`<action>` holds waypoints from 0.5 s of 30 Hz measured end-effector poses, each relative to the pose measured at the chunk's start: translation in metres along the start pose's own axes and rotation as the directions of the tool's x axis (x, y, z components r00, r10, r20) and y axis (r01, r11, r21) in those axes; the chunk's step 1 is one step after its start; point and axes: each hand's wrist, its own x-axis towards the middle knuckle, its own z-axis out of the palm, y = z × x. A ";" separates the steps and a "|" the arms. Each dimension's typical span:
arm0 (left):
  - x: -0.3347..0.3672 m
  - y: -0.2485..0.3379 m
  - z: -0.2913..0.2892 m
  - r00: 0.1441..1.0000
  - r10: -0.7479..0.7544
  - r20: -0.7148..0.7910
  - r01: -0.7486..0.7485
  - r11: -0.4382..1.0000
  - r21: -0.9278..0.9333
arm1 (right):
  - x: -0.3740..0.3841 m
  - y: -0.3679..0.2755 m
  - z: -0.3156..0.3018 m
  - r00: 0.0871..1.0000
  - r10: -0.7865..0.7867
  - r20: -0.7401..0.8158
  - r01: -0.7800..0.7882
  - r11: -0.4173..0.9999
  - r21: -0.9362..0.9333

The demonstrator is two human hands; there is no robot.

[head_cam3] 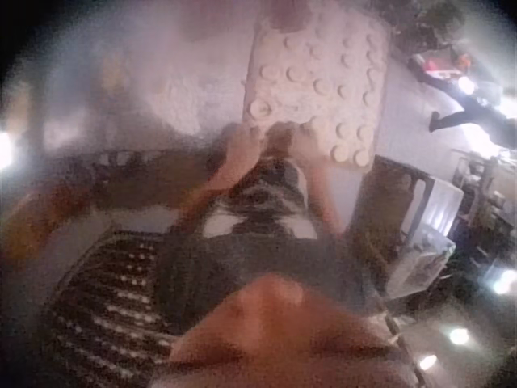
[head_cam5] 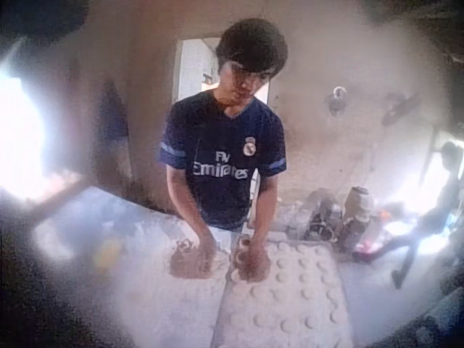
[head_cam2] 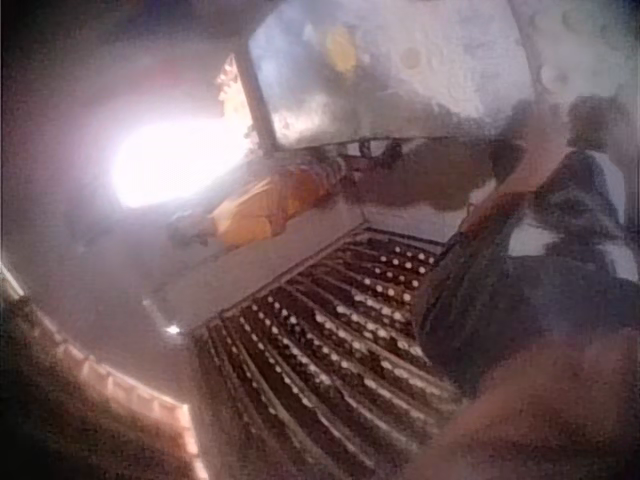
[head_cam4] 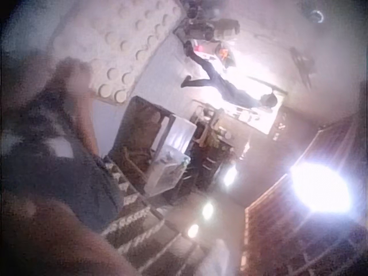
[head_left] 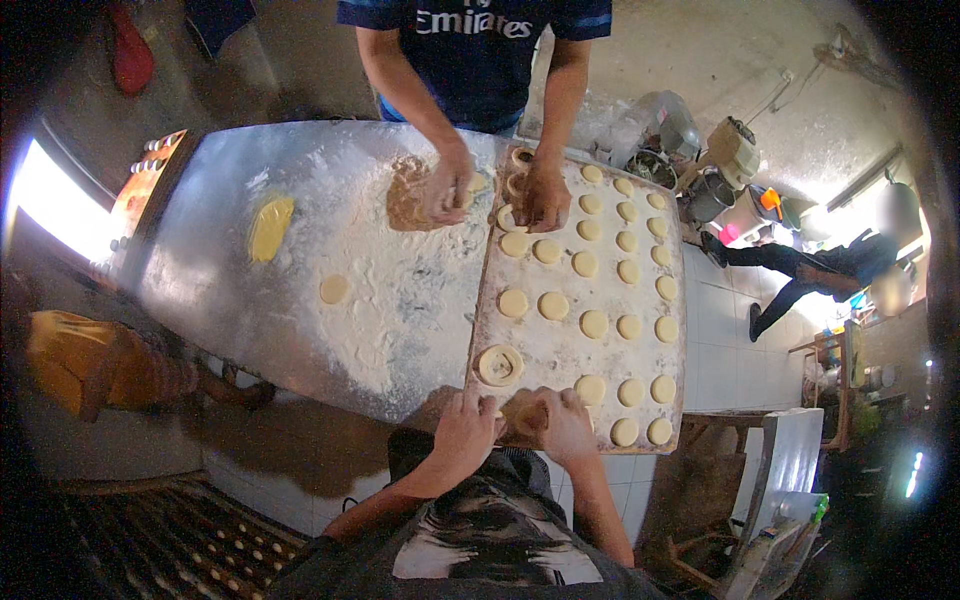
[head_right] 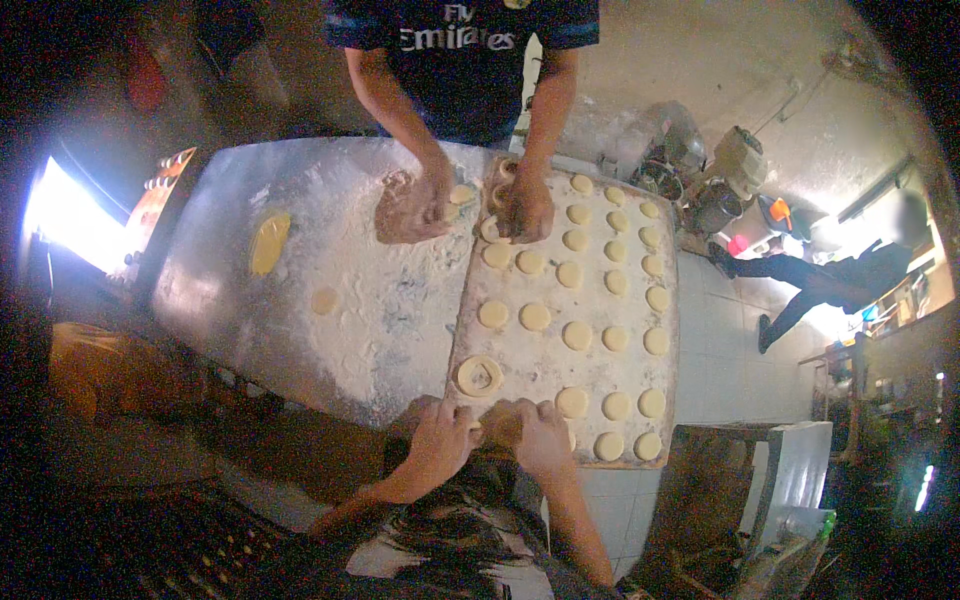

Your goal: The person shapes small dough pieces into ring shapes by hand and places them onto a wooden board. They repeatedly pick up dough, form it into a circle, and arrange it in rows alongside coworkers who are also shaping dough.

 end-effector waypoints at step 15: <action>0.000 -0.228 -0.106 0.866 -0.192 -0.461 0.234 0.972 0.035 | 0.232 -0.189 0.091 0.940 -0.319 0.120 0.284 0.928 0.240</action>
